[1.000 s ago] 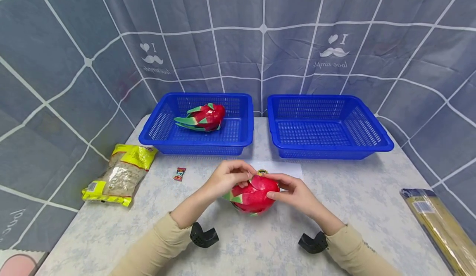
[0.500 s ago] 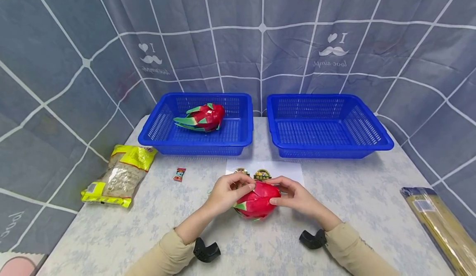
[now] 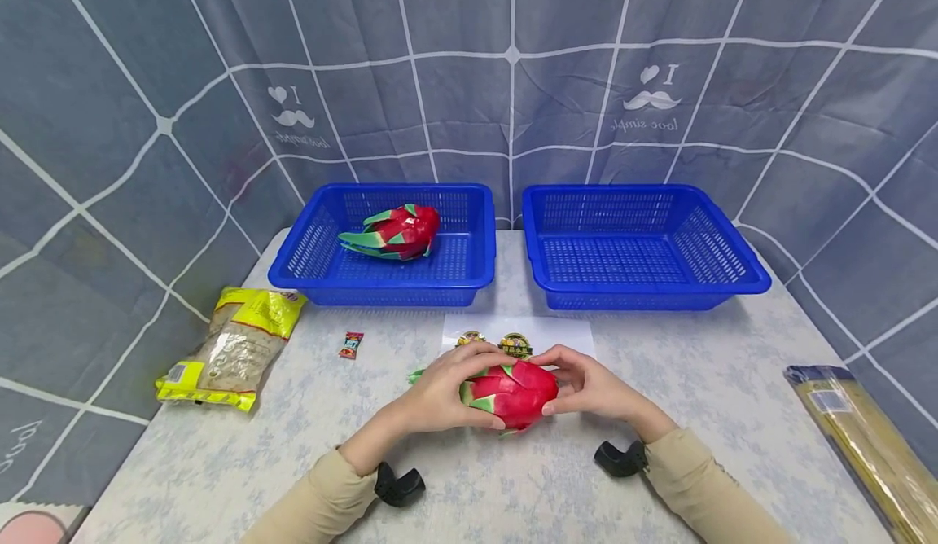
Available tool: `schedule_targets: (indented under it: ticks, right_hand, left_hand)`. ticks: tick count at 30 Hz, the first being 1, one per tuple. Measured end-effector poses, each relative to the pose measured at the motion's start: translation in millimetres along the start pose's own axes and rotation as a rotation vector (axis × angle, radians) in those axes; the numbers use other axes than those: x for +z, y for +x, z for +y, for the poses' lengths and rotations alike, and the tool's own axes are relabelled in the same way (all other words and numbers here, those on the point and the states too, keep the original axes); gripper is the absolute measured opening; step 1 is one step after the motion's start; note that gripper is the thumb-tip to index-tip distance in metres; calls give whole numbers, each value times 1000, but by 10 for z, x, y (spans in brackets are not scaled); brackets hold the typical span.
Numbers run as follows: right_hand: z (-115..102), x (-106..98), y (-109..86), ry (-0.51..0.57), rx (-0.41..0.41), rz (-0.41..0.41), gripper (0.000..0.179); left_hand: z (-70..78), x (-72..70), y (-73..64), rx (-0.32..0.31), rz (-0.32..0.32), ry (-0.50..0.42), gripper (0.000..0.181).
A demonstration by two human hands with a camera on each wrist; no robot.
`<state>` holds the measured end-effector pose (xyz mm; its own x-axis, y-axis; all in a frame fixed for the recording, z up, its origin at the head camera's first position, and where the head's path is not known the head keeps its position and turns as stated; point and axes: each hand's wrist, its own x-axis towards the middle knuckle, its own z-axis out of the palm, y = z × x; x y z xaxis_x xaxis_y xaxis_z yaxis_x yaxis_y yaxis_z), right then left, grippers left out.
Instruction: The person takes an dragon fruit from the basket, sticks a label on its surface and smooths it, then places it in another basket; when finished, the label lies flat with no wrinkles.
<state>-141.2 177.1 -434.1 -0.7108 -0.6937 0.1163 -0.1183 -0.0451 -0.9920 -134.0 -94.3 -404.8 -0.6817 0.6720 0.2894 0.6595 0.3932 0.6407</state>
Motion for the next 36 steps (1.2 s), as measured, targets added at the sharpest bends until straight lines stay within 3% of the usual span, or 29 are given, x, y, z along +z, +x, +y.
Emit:
schedule_targets:
  ticks: [6, 10, 13, 18, 23, 28, 32, 36]
  right_hand:
    - [38, -37, -9, 45, -19, -77, 46]
    - [58, -47, -12, 56, 41, -113, 39]
    - [62, -44, -13, -8, 78, -86, 39]
    - [55, -46, -6, -124, 24, -39, 44]
    - [16, -94, -10, -153, 43, 8, 34]
    - [-108, -190, 54, -202, 113, 148, 33]
    - [-198, -228, 229, -278, 175, 241, 40]
    - [-184, -258, 393, -303, 211, 290, 43]
  left_hand:
    - [26, -19, -11, -89, -14, -105, 68]
    - [27, -46, -24, -176, -71, -130, 60]
    - [9, -51, -30, -219, -135, -109, 56]
    - [-12, -64, -35, -241, -198, -91, 56]
    - [-66, -173, -35, -228, -174, -122, 55]
    - [-227, -353, -30, -206, -95, -249, 45]
    - [-373, -457, -46, -277, -27, -372, 41]
    - [-503, -455, -39, -334, 2, -504, 43]
